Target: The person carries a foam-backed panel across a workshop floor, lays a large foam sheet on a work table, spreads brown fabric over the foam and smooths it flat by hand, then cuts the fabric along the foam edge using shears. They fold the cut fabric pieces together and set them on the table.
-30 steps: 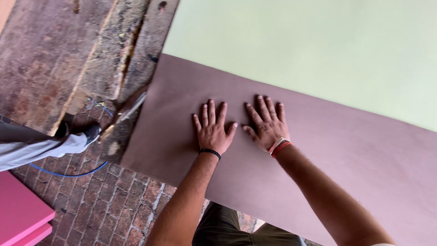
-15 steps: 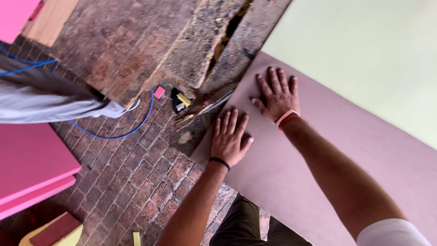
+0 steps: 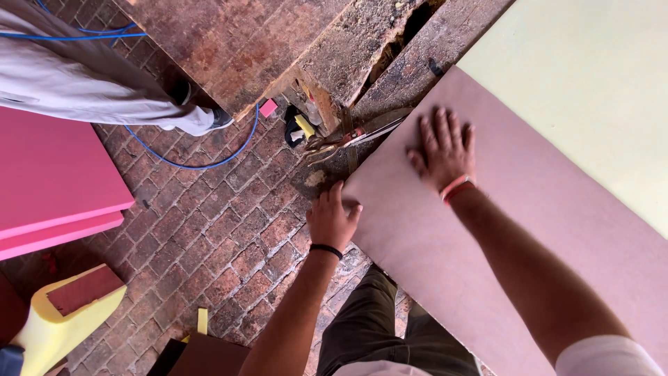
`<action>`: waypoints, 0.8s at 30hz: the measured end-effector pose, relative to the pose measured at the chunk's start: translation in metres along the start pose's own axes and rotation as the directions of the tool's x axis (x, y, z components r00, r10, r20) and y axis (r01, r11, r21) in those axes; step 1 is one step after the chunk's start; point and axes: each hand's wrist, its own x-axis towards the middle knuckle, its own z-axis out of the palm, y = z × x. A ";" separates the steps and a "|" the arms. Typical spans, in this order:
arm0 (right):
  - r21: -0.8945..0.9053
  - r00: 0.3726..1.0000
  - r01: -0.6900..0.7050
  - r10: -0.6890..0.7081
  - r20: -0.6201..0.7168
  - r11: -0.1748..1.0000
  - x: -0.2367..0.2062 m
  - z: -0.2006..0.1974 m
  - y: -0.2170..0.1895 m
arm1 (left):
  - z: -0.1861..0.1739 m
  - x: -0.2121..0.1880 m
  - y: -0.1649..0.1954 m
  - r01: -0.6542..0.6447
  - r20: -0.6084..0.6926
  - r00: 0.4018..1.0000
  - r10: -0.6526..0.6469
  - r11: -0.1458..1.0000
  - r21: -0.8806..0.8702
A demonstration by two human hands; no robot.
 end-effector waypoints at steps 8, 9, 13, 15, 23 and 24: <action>0.614 0.984 0.071 -0.154 0.084 0.786 -0.118 -0.024 -0.092 | -0.046 -0.025 0.026 0.299 0.390 0.918 0.071 0.521 -0.800; 0.644 0.987 -0.073 -0.039 0.158 0.762 -0.125 -0.032 -0.100 | -0.046 -0.029 0.031 0.317 0.412 0.897 0.159 0.418 -0.851; 0.680 0.886 -0.458 0.352 0.301 0.572 -0.130 -0.063 -0.108 | -0.037 -0.031 0.038 0.253 0.273 0.961 -0.036 0.502 -0.827; 0.666 0.842 -0.524 0.444 0.308 0.531 -0.127 -0.075 -0.102 | -0.027 -0.030 0.036 0.064 -0.018 0.997 -0.082 0.881 -0.468; 0.744 0.817 -0.543 0.450 0.361 0.390 -0.127 -0.108 -0.090 | -0.001 -0.018 0.051 0.217 -0.085 0.968 -0.237 0.957 -0.191; 0.751 0.822 -0.534 0.447 0.353 0.389 -0.127 -0.111 -0.090 | -0.003 -0.014 0.054 0.251 -0.065 0.961 -0.269 0.946 -0.206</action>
